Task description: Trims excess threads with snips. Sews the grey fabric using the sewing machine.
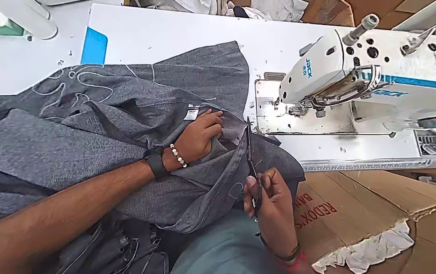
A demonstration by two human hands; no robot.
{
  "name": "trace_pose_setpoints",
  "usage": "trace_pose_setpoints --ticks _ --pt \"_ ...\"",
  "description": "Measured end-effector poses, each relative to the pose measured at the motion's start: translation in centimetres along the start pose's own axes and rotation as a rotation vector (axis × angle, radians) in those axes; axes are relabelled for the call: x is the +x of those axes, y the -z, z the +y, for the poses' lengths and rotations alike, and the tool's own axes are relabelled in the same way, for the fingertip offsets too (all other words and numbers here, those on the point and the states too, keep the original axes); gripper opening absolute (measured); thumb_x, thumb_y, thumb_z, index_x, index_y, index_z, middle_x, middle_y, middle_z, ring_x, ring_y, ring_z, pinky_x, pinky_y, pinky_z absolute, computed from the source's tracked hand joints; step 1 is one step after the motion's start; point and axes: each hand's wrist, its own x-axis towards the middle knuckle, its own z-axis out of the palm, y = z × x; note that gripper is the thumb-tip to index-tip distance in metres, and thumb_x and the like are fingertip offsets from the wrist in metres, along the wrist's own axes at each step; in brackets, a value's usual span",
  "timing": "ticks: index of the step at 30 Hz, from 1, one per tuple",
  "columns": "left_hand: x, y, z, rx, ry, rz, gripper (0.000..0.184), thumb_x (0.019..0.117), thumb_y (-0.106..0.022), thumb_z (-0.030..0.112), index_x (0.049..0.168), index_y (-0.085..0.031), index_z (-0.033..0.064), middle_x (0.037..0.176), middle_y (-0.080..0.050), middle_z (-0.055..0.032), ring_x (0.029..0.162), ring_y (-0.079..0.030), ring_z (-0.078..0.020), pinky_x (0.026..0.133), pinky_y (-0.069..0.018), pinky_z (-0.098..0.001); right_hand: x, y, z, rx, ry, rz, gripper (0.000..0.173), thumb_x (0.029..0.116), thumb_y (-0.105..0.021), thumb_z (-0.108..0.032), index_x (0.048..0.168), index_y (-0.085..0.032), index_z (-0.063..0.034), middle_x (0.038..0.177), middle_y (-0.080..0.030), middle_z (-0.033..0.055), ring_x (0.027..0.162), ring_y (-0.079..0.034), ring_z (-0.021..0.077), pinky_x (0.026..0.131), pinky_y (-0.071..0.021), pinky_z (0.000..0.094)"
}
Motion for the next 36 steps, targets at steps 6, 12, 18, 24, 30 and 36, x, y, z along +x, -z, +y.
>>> trace_pose_setpoints --ticks 6,12,18,24,30,36 --pt "-0.1 -0.7 -0.1 0.087 -0.083 -0.037 0.024 0.0920 -0.048 0.000 0.079 -0.067 0.0022 0.106 -0.072 -0.0149 0.130 -0.059 -0.0366 0.119 -0.0390 -0.0524 -1.2 0.0 2.1 0.041 0.116 0.133 0.021 0.1024 -0.062 -0.010 0.088 -0.047 -0.0051 0.069 -0.059 0.0063 0.047 -0.059 0.0119 0.041 -0.0547 0.0254" --pt "0.8 -0.8 0.4 0.220 0.013 -0.073 0.041 0.1046 -0.047 0.035 0.129 -0.065 0.0069 0.139 -0.062 -0.0144 0.139 -0.051 -0.0333 0.120 -0.0360 -0.0531 -2.4 2.5 3.0 -0.338 0.370 0.075 0.024 0.0994 -0.067 -0.021 0.085 -0.050 -0.0106 0.079 -0.056 0.0029 0.054 -0.057 0.0107 0.046 -0.0557 0.0267" --pt "5.8 -2.0 -2.6 0.444 0.233 -0.168 0.101 0.0858 -0.033 0.090 0.158 -0.042 0.0191 0.167 -0.030 -0.0165 0.155 -0.025 -0.0419 0.123 -0.0159 -0.0672 -1.7 7.8 1.0 -0.832 -0.011 -0.105 0.024 0.0916 -0.067 -0.036 0.094 -0.056 -0.0144 0.062 -0.052 -0.0051 0.047 -0.050 0.0083 0.041 -0.0456 0.0280" --pt "0.3 -3.5 2.6 0.366 0.051 -0.280 0.078 0.0980 -0.030 0.076 0.160 -0.040 0.0297 0.171 -0.027 -0.0025 0.160 -0.014 -0.0315 0.126 -0.0078 -0.0664 -5.5 13.1 -5.7 -0.554 -0.114 -0.245 0.025 0.0961 -0.072 -0.035 0.093 -0.058 -0.0149 0.071 -0.055 -0.0051 0.053 -0.052 0.0040 0.046 -0.0459 0.0225" --pt "1.6 -3.6 3.3 0.347 0.036 -0.164 0.054 0.1064 -0.035 0.057 0.139 -0.064 0.0266 0.152 -0.055 -0.0021 0.143 -0.047 -0.0274 0.117 -0.0358 -0.0534 -3.8 12.2 -0.6 -0.454 0.032 -0.150 0.030 0.0980 -0.069 -0.041 0.090 -0.057 -0.0148 0.063 -0.051 -0.0033 0.044 -0.049 0.0076 0.038 -0.0454 0.0247" --pt "1.1 -3.3 2.0 0.414 0.095 -0.278 0.080 0.0964 -0.034 0.076 0.159 -0.040 0.0277 0.169 -0.031 0.0013 0.156 -0.027 -0.0247 0.126 -0.0179 -0.0574 -3.5 12.9 1.0 -0.596 0.123 -0.163 0.031 0.0964 -0.068 -0.042 0.086 -0.054 -0.0157 0.066 -0.045 -0.0070 0.051 -0.042 0.0017 0.044 -0.0353 0.0185"
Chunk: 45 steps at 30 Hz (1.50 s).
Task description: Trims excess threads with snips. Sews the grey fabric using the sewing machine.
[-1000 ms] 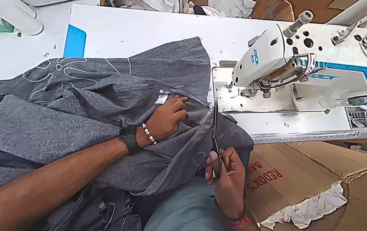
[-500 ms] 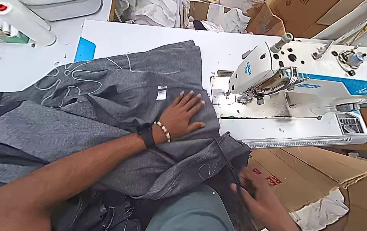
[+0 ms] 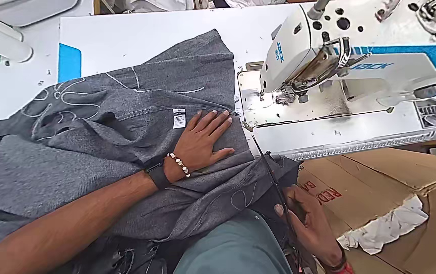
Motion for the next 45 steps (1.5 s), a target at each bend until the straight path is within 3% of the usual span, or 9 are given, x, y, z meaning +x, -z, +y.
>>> trace_pose_setpoints --ticks 3,9,13,17,30,36,40,43,45 --pt "-1.3 0.7 -1.2 0.000 -0.095 -0.066 0.069 0.0968 -0.035 0.076 0.157 -0.042 0.0417 0.170 -0.029 -0.0002 0.157 -0.023 -0.0297 0.124 -0.0136 -0.0662 0.1 0.7 -0.3 -0.126 0.002 -0.020 0.035 0.0952 -0.066 -0.048 0.084 -0.053 -0.0171 0.066 -0.043 -0.0084 0.053 -0.038 0.0003 0.047 -0.0312 0.0188" --pt "-2.0 0.8 -1.9 0.021 -0.162 -0.081 0.073 0.0912 -0.036 0.083 0.155 -0.041 0.0479 0.170 -0.026 -0.0073 0.156 -0.021 -0.0383 0.120 -0.0112 -0.0723 1.7 -1.5 -0.3 -0.306 -0.013 -0.108 0.027 0.0909 -0.063 -0.040 0.082 -0.053 -0.0168 0.063 -0.042 -0.0080 0.052 -0.039 0.0024 0.046 -0.0318 0.0216" --pt "-2.0 0.8 -1.5 -0.025 -0.115 -0.060 0.085 0.0870 -0.042 0.085 0.146 -0.055 0.0257 0.169 -0.030 -0.0047 0.156 -0.024 -0.0342 0.122 -0.0117 -0.0685 2.5 -2.9 -0.5 -0.329 -0.001 -0.080 0.025 0.0918 -0.061 -0.037 0.082 -0.052 -0.0165 0.063 -0.041 -0.0081 0.053 -0.038 0.0024 0.046 -0.0313 0.0218" --pt "-2.0 0.7 -1.4 -0.041 -0.102 -0.050 0.081 0.0858 -0.044 0.085 0.129 -0.064 0.0193 0.168 -0.032 -0.0032 0.157 -0.024 -0.0307 0.123 -0.0116 -0.0666 3.2 -4.0 -0.6 -0.392 0.004 -0.060 0.023 0.0902 -0.060 -0.037 0.083 -0.054 -0.0155 0.065 -0.045 -0.0059 0.055 -0.044 0.0059 0.047 -0.0364 0.0255" --pt "-2.0 0.6 -0.9 -0.044 -0.083 -0.042 0.083 0.0855 -0.044 0.085 0.128 -0.063 0.0165 0.168 -0.032 -0.0023 0.157 -0.025 -0.0288 0.124 -0.0115 -0.0656 5.4 -6.0 -2.6 -0.400 -0.126 -0.077 0.008 0.0911 -0.059 -0.020 0.091 -0.053 -0.0132 0.069 -0.048 -0.0036 0.058 -0.048 0.0091 0.050 -0.0407 0.0271" --pt "-1.9 0.7 -0.8 -0.051 -0.087 -0.041 0.082 0.0864 -0.045 0.084 0.129 -0.063 0.0158 0.168 -0.032 -0.0026 0.157 -0.025 -0.0286 0.124 -0.0111 -0.0657 5.9 -6.8 -2.2 -0.219 -0.127 0.065 0.020 0.0887 -0.066 -0.031 0.084 -0.053 -0.0151 0.063 -0.044 -0.0078 0.052 -0.040 0.0028 0.046 -0.0329 0.0211" --pt "-2.0 0.6 -0.8 -0.050 -0.095 -0.038 0.081 0.0871 -0.045 0.083 0.129 -0.063 0.0159 0.168 -0.032 -0.0026 0.157 -0.025 -0.0282 0.124 -0.0114 -0.0655 7.2 -7.9 -2.8 -0.304 -0.180 0.041 0.017 0.0898 -0.062 -0.029 0.086 -0.053 -0.0153 0.064 -0.046 -0.0057 0.053 -0.044 0.0071 0.048 -0.0375 0.0260" --pt "-2.0 0.6 -0.8 -0.059 -0.091 -0.033 0.080 0.0867 -0.047 0.082 0.127 -0.064 0.0161 0.168 -0.033 -0.0020 0.156 -0.026 -0.0271 0.124 -0.0124 -0.0649 7.1 -8.7 -3.0 -0.202 -0.201 0.053 0.015 0.0925 -0.062 -0.023 0.087 -0.052 -0.0137 0.066 -0.048 -0.0041 0.053 -0.045 0.0081 0.048 -0.0394 0.0264" --pt "-2.0 0.6 -0.7 -0.062 -0.084 -0.030 0.078 0.0864 -0.048 0.082 0.124 -0.064 0.0163 0.168 -0.034 -0.0009 0.156 -0.026 -0.0263 0.124 -0.0122 -0.0643 6.9 -9.3 -2.9 -0.061 -0.230 0.070 0.016 0.0955 -0.062 -0.019 0.087 -0.051 -0.0121 0.067 -0.052 -0.0010 0.050 -0.053 0.0101 0.045 -0.0498 0.0281"
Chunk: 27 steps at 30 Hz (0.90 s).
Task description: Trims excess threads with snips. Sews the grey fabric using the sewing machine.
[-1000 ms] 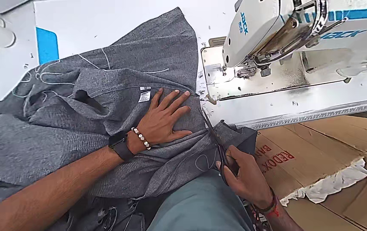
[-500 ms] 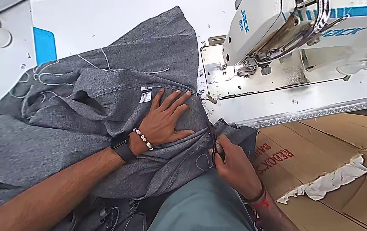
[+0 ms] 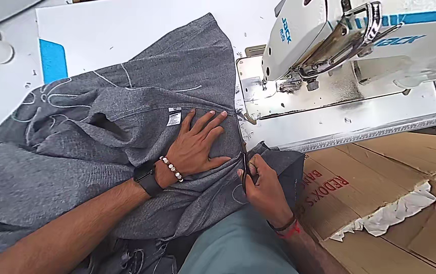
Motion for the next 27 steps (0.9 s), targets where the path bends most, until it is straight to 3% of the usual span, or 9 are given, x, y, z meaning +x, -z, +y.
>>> trace_pose_setpoints --ticks 7,9,11,13,17,19,21,23,27 --pt "0.1 0.0 0.1 0.023 0.003 0.009 0.079 0.0866 -0.046 0.083 0.124 -0.065 0.0156 0.168 -0.033 -0.0005 0.156 -0.026 -0.0245 0.125 -0.0120 -0.0626 -0.9 -2.6 0.8 0.617 0.019 0.203 0.022 0.0961 -0.068 -0.011 0.091 -0.049 -0.0029 0.068 -0.058 0.0069 0.045 -0.057 0.0160 0.038 -0.0529 0.0309" --pt "-0.1 0.0 0.1 0.025 0.002 -0.001 0.080 0.0873 -0.044 0.084 0.125 -0.065 0.0160 0.168 -0.033 0.0001 0.156 -0.026 -0.0247 0.125 -0.0123 -0.0629 -2.3 -3.1 1.2 0.663 0.169 0.412 0.013 0.1029 -0.061 -0.013 0.102 -0.050 -0.0075 0.079 -0.066 0.0040 0.057 -0.065 0.0135 0.050 -0.0592 0.0288" --pt "0.1 0.1 -0.1 0.031 0.006 0.000 0.080 0.0882 -0.042 0.084 0.126 -0.065 0.0169 0.168 -0.034 0.0006 0.156 -0.026 -0.0245 0.125 -0.0134 -0.0632 -2.2 -1.1 2.1 0.584 0.334 0.601 0.007 0.1076 -0.054 -0.019 0.112 -0.050 -0.0142 0.089 -0.068 0.0011 0.072 -0.070 0.0167 0.066 -0.0636 0.0341" --pt "0.0 0.0 0.1 0.033 0.023 -0.005 0.079 0.0893 -0.040 0.083 0.126 -0.065 0.0178 0.168 -0.033 0.0011 0.156 -0.025 -0.0244 0.125 -0.0146 -0.0632 -1.4 3.4 3.0 0.474 0.344 0.671 0.014 0.1089 -0.052 -0.022 0.112 -0.047 -0.0097 0.086 -0.066 0.0038 0.072 -0.070 0.0205 0.067 -0.0635 0.0386" --pt "1.3 0.1 2.3 -0.275 0.080 0.044 0.072 0.0938 -0.044 0.076 0.130 -0.064 0.0163 0.166 -0.037 0.0013 0.157 -0.025 -0.0243 0.128 -0.0161 -0.0545 1.8 15.7 3.3 -0.148 -0.066 0.515 0.028 0.1047 -0.058 -0.019 0.118 -0.049 0.0033 0.085 -0.070 0.0101 0.063 -0.072 0.0183 0.059 -0.0649 0.0371" --pt "2.2 1.4 4.5 -0.696 0.043 -0.029 0.062 0.1000 -0.049 0.063 0.135 -0.062 0.0140 0.163 -0.041 0.0006 0.156 -0.025 -0.0210 0.128 -0.0183 -0.0508 3.8 20.2 2.7 -0.529 -0.248 0.394 0.029 0.1018 -0.063 -0.020 0.121 -0.056 0.0005 0.091 -0.070 0.0156 0.073 -0.072 0.0289 0.067 -0.0621 0.0512" --pt "3.7 2.8 5.5 -0.905 -0.009 -0.093 0.050 0.1033 -0.053 0.051 0.131 -0.066 0.0109 0.152 -0.055 -0.0046 0.148 -0.041 -0.0199 0.123 -0.0336 -0.0456 5.7 22.5 1.7 -0.797 -0.316 0.360 0.026 0.0958 -0.068 -0.015 0.115 -0.064 0.0020 0.098 -0.067 0.0310 0.092 -0.065 0.0523 0.078 -0.0465 0.0730" --pt "5.4 4.5 4.9 -0.661 0.013 0.018 0.035 0.1035 -0.057 0.037 0.123 -0.072 0.0115 0.131 -0.069 -0.0047 0.130 -0.059 -0.0175 0.111 -0.0480 -0.0409 6.0 22.9 -0.3 -0.950 -0.330 0.292 0.028 0.0955 -0.072 -0.022 0.115 -0.071 -0.0021 0.109 -0.067 0.0352 0.105 -0.062 0.0590 0.084 -0.0429 0.0791" --pt "9.2 9.8 -0.5 -0.201 0.297 0.152 0.030 0.1038 -0.055 0.029 0.123 -0.072 0.0119 0.123 -0.071 -0.0111 0.126 -0.061 -0.0330 0.104 -0.0494 -0.0567 4.7 17.3 -3.3 -0.950 -0.007 0.354 0.028 0.1010 -0.062 -0.023 0.119 -0.069 -0.0025 0.124 -0.062 0.0321 0.099 -0.066 0.0536 0.076 -0.0525 0.0713"
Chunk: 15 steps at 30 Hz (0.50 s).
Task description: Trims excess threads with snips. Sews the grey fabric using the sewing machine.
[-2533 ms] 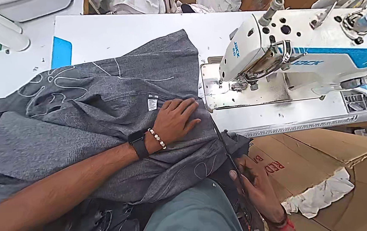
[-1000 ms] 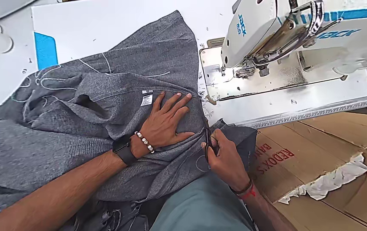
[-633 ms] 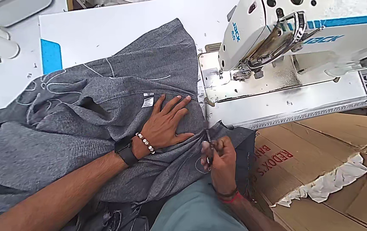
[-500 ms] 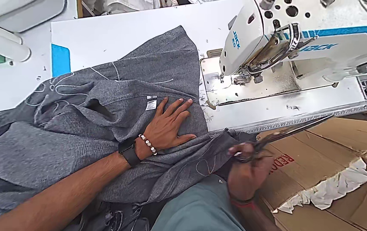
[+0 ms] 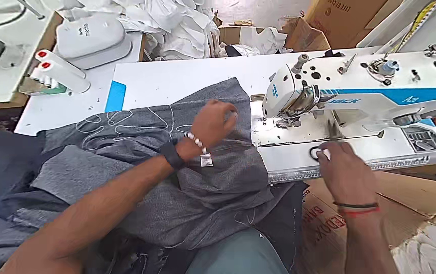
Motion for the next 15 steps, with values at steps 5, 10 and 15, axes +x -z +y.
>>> trace_pose_setpoints --ticks 5,10,15 --pt "6.0 -0.6 -5.5 0.316 0.200 -0.009 0.039 0.1024 -0.051 0.035 0.123 -0.072 0.0100 0.119 -0.073 -0.0150 0.126 -0.060 -0.0397 0.096 -0.0503 -0.0622 1.3 -5.9 -2.0 0.076 -0.040 0.134 0.020 0.0977 -0.060 -0.008 0.112 -0.072 -0.0007 0.126 -0.059 0.0289 0.091 -0.068 0.0446 0.074 -0.0582 0.0578" --pt "6.0 -3.1 -8.8 0.415 0.306 -0.174 0.076 0.1023 -0.036 0.062 0.150 -0.050 0.0045 0.157 -0.047 -0.0179 0.145 -0.045 -0.0378 0.112 -0.0415 -0.0594 2.0 -6.1 2.4 0.071 -0.265 0.164 0.025 0.1027 -0.053 -0.013 0.119 -0.070 -0.0022 0.128 -0.060 0.0297 0.101 -0.067 0.0471 0.081 -0.0557 0.0619" --pt "7.9 -4.9 -12.4 0.411 0.222 -0.167 0.108 0.0891 -0.023 0.088 0.164 -0.024 0.0098 0.172 -0.018 -0.0128 0.158 -0.018 -0.0329 0.126 -0.0170 -0.0604 -0.6 -4.3 -3.0 0.124 0.132 0.196 0.047 0.1029 -0.057 -0.040 0.130 -0.067 -0.0027 0.136 -0.062 0.0250 0.127 -0.059 0.0437 0.100 -0.0509 0.0607"
